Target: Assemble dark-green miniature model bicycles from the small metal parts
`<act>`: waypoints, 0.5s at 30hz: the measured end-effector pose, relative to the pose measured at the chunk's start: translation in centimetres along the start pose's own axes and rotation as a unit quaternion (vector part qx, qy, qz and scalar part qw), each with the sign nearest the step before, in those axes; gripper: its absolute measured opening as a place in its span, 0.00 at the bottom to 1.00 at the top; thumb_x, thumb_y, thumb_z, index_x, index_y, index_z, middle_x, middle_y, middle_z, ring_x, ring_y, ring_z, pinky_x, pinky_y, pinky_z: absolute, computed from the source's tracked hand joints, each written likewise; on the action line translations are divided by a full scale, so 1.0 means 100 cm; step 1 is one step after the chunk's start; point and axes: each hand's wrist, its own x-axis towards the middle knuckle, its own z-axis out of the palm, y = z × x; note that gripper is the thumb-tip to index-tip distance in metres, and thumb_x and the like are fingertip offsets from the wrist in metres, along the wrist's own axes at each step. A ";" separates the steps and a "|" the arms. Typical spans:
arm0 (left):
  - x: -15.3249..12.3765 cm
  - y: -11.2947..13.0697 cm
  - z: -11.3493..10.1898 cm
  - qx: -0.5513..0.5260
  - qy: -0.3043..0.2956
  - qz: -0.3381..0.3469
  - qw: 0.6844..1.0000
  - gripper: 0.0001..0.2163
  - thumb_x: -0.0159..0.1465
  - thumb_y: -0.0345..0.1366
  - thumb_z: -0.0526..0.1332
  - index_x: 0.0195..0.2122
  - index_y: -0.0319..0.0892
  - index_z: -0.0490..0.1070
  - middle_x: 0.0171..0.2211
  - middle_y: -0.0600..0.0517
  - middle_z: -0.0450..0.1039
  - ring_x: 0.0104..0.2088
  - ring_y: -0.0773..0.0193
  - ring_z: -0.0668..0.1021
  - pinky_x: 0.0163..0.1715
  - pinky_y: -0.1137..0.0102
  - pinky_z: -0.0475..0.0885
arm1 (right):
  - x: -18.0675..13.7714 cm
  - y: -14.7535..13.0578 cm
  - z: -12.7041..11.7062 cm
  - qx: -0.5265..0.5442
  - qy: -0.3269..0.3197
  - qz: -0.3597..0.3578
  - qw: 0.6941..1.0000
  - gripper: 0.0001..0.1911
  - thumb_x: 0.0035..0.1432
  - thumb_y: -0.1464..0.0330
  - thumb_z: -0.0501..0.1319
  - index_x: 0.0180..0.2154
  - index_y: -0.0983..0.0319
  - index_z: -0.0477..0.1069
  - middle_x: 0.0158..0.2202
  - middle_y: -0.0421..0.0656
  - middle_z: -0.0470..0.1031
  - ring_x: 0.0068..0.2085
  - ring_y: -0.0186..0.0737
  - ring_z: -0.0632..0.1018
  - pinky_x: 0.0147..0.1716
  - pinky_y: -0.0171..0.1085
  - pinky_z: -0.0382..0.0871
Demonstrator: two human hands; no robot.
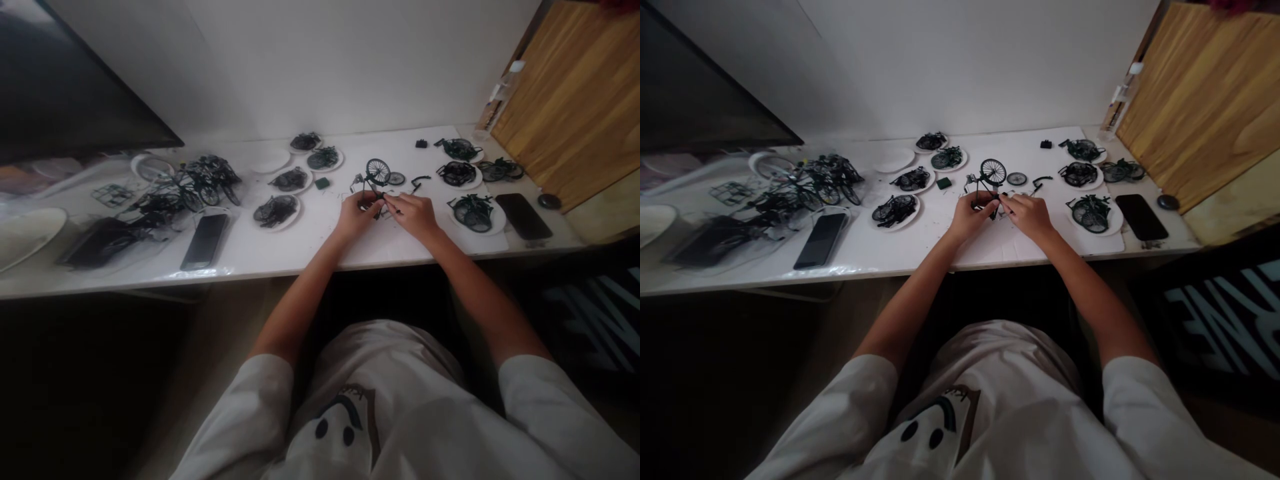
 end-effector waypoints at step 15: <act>-0.001 0.003 0.002 0.012 0.038 0.004 0.999 0.10 0.64 0.42 0.76 0.40 0.41 0.87 0.38 0.45 0.89 0.35 0.62 0.84 0.39 0.67 0.78 | 0.002 -0.004 -0.002 0.056 0.007 0.007 0.998 0.19 0.80 0.61 0.60 0.59 0.57 0.88 0.52 0.51 0.91 0.50 0.51 0.90 0.52 0.46 0.82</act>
